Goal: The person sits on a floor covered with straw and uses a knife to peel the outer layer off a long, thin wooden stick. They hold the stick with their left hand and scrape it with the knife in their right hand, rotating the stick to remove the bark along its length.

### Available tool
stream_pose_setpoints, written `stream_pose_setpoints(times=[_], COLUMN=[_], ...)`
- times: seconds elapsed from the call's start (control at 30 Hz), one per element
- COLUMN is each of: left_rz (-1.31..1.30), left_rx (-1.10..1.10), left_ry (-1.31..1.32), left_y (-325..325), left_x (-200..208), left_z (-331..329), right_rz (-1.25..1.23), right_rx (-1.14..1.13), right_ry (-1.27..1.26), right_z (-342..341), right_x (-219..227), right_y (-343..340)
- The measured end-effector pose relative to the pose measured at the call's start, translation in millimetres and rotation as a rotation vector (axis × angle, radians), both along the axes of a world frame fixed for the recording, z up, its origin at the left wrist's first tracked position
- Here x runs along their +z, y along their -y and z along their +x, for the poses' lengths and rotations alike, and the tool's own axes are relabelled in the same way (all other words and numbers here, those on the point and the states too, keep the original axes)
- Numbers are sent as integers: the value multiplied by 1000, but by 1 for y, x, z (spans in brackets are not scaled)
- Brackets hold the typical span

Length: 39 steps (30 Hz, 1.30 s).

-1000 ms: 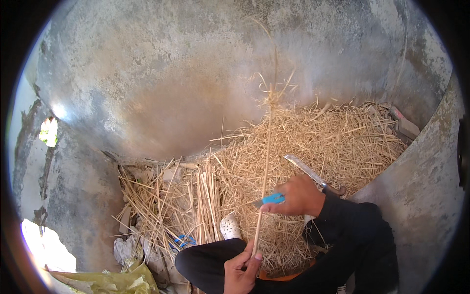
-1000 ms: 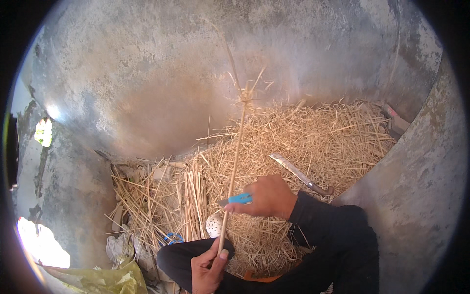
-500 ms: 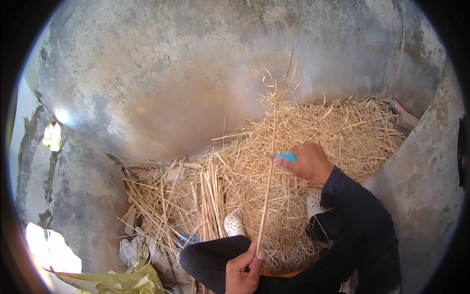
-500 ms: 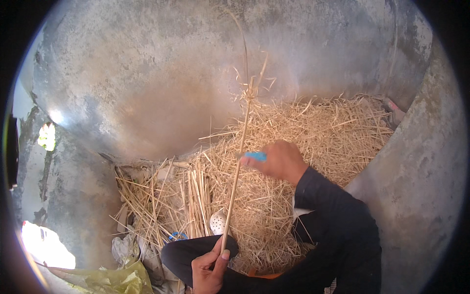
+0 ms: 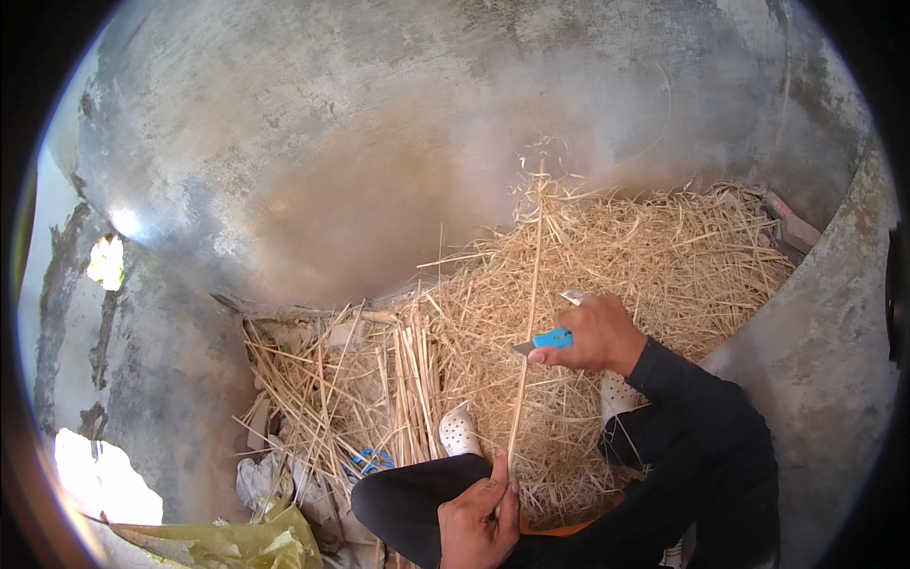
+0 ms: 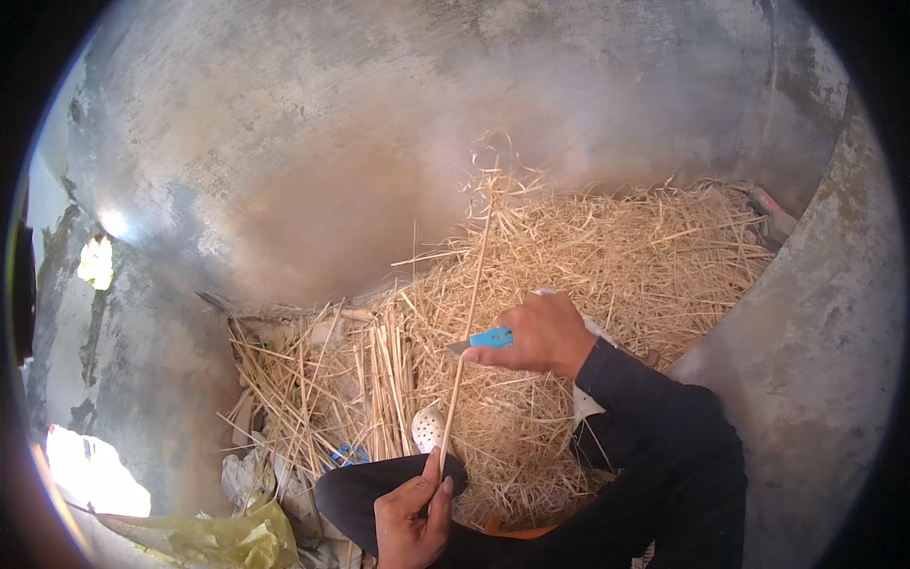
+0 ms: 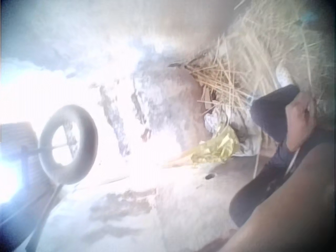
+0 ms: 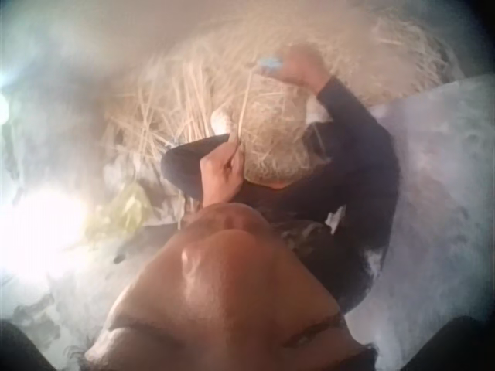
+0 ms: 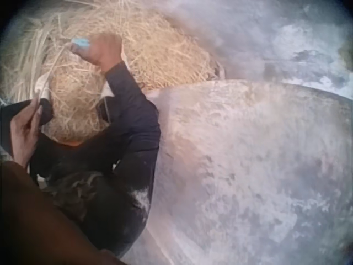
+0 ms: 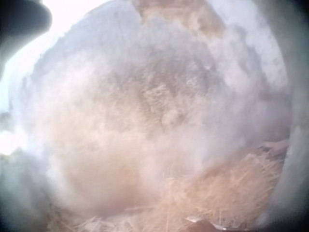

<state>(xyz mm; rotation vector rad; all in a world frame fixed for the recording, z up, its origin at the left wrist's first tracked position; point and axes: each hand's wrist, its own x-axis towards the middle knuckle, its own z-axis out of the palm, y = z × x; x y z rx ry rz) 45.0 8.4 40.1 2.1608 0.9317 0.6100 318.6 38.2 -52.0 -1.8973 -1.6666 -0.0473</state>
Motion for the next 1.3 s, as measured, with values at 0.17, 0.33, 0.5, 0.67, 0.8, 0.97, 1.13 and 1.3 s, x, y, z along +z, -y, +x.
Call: stream_pose_setpoints(times=[0.17, 0.33, 0.5, 0.67, 0.8, 0.97, 1.13, 1.3], left_rz=[-16, -88, -86, -413, -674, -701, -563, -743], left_rx=[-30, -2, -129, -26, 145, 135, 83, 111], left_ry=[12, 24, 53, -116, 156, 237, 159, -71], left_y=[3, 5, 10, 5, -8, -19, -2, -6], left_x=[-4, -1, -12, -17, -51, -44, -23, -4], left_z=[3, -3, -14, -16, -22, -15, -19, -14], right_rz=[-200, -51, -91, -243, -297, -280, -298, -135], right_rx=[-178, -79, -418, -543, -430, 5, -185, 48], right_ry=[-157, 25, -25, -97, -104, -50, -221, -184], right_z=[41, 14, 114, 110, 55, -25, 11, -18], right_x=[2, -16, -20, -11, 21, 25, 13, -12], right_y=[-3, -3, -14, -10, 3, 26, 1, 13])
